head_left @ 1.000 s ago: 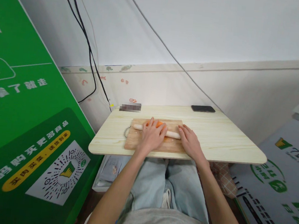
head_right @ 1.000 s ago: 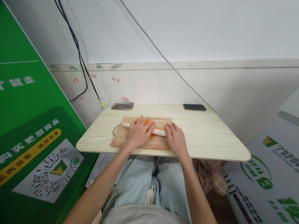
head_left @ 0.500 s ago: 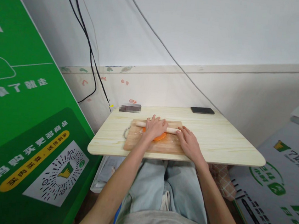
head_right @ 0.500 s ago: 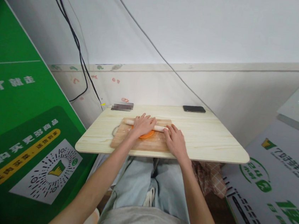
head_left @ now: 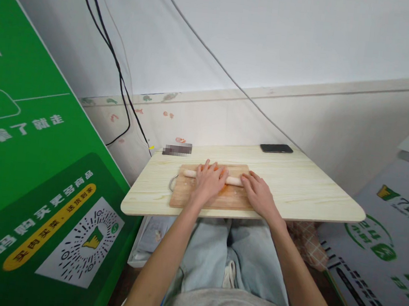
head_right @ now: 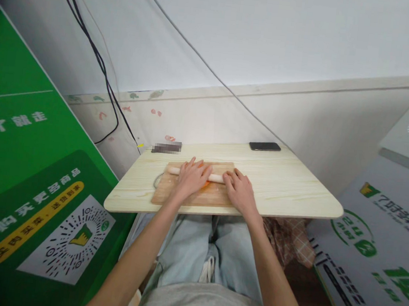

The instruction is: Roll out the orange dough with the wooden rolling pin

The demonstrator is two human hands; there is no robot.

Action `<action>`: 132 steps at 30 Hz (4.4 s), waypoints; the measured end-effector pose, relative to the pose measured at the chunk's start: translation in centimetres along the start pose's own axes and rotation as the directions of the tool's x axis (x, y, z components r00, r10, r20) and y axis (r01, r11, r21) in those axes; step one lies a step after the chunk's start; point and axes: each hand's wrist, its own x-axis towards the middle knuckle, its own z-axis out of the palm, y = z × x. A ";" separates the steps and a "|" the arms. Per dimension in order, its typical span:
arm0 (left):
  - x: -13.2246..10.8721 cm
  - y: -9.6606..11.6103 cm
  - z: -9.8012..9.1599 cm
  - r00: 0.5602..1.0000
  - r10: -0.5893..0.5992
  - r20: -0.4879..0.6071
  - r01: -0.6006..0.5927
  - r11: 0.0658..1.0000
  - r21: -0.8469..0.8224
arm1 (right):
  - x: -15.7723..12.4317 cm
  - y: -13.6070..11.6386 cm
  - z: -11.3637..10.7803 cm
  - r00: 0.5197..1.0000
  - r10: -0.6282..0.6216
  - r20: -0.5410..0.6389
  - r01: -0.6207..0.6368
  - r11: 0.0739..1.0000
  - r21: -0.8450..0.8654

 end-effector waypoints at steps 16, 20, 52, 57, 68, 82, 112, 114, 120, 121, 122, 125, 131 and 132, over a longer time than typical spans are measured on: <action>-2.8 -0.1 0.6 0.997 0.003 -0.072 -0.003 1.000 -0.010 | 0.0 0.0 0.3 0.998 0.053 0.037 -0.053 0.999 0.003; -2.3 -0.2 0.6 0.999 -0.011 -0.053 0.011 1.000 -0.006 | 0.0 0.1 0.3 0.999 0.043 0.029 -0.043 0.999 0.004; 3.4 0.4 -1.7 0.990 -0.092 0.107 0.092 0.996 0.002 | -0.1 0.7 0.2 1.000 0.007 -0.014 -0.007 1.000 0.010; -2.6 0.1 -0.2 0.999 -0.012 -0.046 0.012 1.000 -0.007 | -0.1 -0.1 -0.1 0.999 0.037 0.009 -0.037 0.999 0.035; 1.1 -0.3 -0.8 0.998 -0.026 0.054 0.027 0.999 -0.028 | -0.2 0.2 -0.1 0.998 0.059 -0.008 -0.058 0.996 0.067; -4.1 -0.7 -0.4 0.998 0.067 0.021 -0.067 0.998 -0.009 | -0.2 0.3 0.2 0.999 0.052 -0.017 -0.050 0.994 0.101; 0.8 -1.0 -0.9 0.989 0.067 0.128 -0.066 0.998 -0.011 | -0.2 0.3 0.0 0.998 0.060 -0.012 -0.059 0.993 0.104; 3.5 -0.8 -1.4 0.982 0.018 0.189 -0.016 1.000 -0.016 | -0.2 0.3 0.0 0.998 0.068 -0.012 -0.066 0.991 0.113; 3.2 -0.7 -1.5 0.983 0.028 0.184 -0.030 1.000 0.008 | -0.2 0.0 -0.2 0.997 0.068 -0.022 -0.065 0.988 0.139; 1.9 -0.9 -1.3 0.987 0.045 0.152 -0.048 0.999 0.013 | -0.2 -0.1 -0.2 0.997 0.067 -0.022 -0.063 0.988 0.138; 0.3 -1.0 -1.1 0.991 0.065 0.120 -0.068 0.998 0.015 | -0.2 -0.1 -0.2 0.998 0.065 -0.019 -0.062 0.988 0.138; -4.7 -1.3 -0.5 0.995 0.095 0.026 -0.096 0.995 0.034 | -0.2 -0.2 -0.2 0.998 0.066 -0.013 -0.064 0.989 0.135; -6.5 -1.2 -0.2 0.996 0.083 -0.032 -0.081 0.996 0.049 | -0.2 -0.2 -0.2 0.998 0.063 -0.017 -0.060 0.987 0.148; -5.3 -1.1 -0.4 0.997 0.076 -0.014 -0.075 0.996 0.040 | -0.2 -0.1 -0.2 0.998 0.061 -0.018 -0.058 0.987 0.150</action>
